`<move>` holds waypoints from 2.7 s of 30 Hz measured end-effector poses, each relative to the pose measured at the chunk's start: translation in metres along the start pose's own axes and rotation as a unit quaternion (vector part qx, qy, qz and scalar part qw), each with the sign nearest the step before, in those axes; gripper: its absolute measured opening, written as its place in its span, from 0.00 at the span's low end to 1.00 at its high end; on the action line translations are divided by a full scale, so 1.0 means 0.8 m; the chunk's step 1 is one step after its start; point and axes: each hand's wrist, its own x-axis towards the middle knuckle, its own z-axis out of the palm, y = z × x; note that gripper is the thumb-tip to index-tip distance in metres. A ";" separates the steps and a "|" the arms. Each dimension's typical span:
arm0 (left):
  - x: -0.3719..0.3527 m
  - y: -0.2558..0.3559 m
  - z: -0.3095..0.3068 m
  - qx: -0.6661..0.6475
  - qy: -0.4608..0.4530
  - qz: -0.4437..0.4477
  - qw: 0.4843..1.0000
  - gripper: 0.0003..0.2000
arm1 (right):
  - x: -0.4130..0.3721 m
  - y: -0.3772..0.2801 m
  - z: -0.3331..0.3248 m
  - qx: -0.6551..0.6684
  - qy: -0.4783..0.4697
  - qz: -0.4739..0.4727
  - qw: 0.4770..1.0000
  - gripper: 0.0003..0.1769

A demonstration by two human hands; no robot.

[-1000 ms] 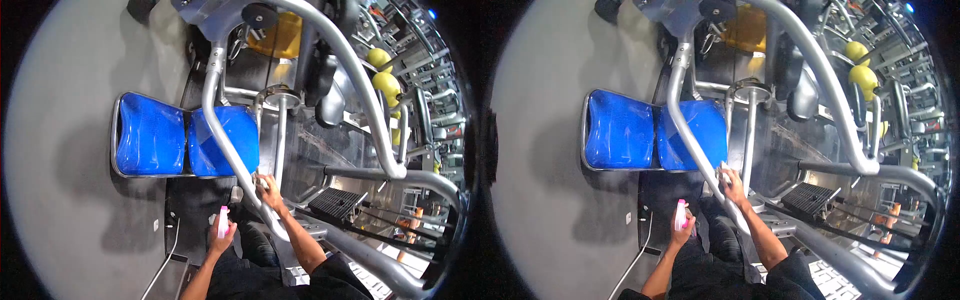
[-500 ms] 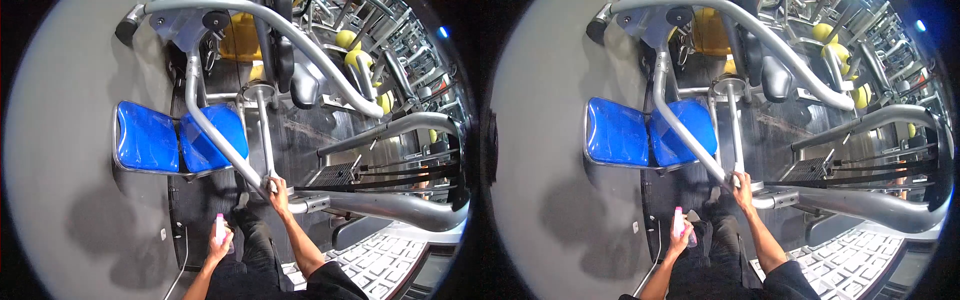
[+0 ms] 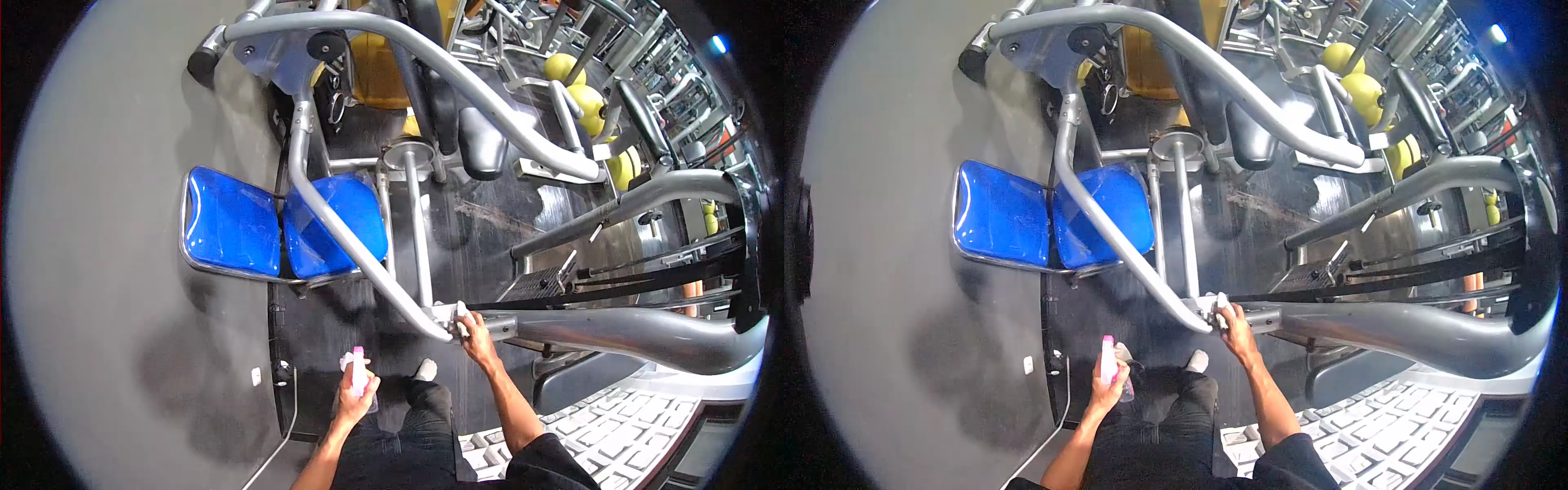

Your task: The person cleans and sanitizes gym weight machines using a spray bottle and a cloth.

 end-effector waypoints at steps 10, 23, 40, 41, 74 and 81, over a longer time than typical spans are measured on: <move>-0.021 0.028 0.134 -0.032 0.042 0.006 0.999 0.18 | 0.048 -0.052 0.030 0.127 -0.010 -0.073 0.989 0.33; -0.036 0.024 0.162 -0.056 0.100 -0.027 0.993 0.19 | 0.040 0.011 -0.031 0.028 -0.291 -0.220 0.931 0.35; -0.040 0.023 0.191 -0.060 0.123 -0.007 0.991 0.18 | 0.001 -0.020 -0.022 -0.071 -0.238 -0.219 0.944 0.25; -0.044 0.019 0.193 -0.061 0.123 -0.007 0.991 0.18 | 0.008 -0.036 -0.033 -0.072 -0.238 -0.219 0.944 0.25; -0.063 0.007 0.123 -0.024 0.103 -0.033 0.994 0.18 | 0.017 -0.054 0.046 -0.026 -0.062 -0.151 0.986 0.37; -0.054 -0.001 0.066 -0.041 0.080 -0.035 0.995 0.18 | 0.013 -0.061 0.051 -0.146 -0.056 -0.154 0.976 0.50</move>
